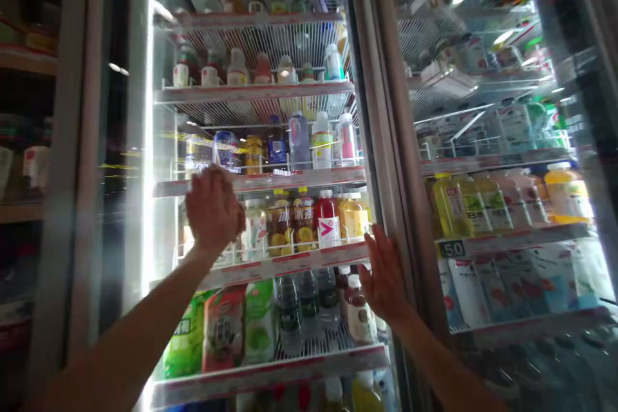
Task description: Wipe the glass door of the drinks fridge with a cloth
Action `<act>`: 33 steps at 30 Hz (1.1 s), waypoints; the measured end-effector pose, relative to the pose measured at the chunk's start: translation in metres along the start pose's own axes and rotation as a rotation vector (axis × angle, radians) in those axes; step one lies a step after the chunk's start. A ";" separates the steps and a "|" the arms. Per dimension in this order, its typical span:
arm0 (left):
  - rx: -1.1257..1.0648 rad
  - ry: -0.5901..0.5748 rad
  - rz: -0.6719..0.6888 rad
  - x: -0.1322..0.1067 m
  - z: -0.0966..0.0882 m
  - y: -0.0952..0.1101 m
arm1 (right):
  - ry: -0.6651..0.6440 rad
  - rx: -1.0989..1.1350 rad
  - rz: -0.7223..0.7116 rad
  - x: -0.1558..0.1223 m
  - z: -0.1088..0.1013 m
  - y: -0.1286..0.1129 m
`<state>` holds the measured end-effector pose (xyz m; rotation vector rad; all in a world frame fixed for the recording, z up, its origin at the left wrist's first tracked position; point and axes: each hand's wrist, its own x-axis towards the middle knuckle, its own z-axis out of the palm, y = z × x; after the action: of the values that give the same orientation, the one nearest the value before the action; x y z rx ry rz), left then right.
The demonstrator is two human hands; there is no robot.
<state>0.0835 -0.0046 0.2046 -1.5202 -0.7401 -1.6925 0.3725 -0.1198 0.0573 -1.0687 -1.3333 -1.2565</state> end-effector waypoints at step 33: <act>-0.039 -0.206 0.635 0.059 0.043 0.127 | 0.247 0.178 0.004 0.137 0.013 0.023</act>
<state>0.2107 -0.0503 0.2619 -1.7384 -0.2696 -1.0921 0.3760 -0.1085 0.1967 -0.7657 -1.2268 -1.2002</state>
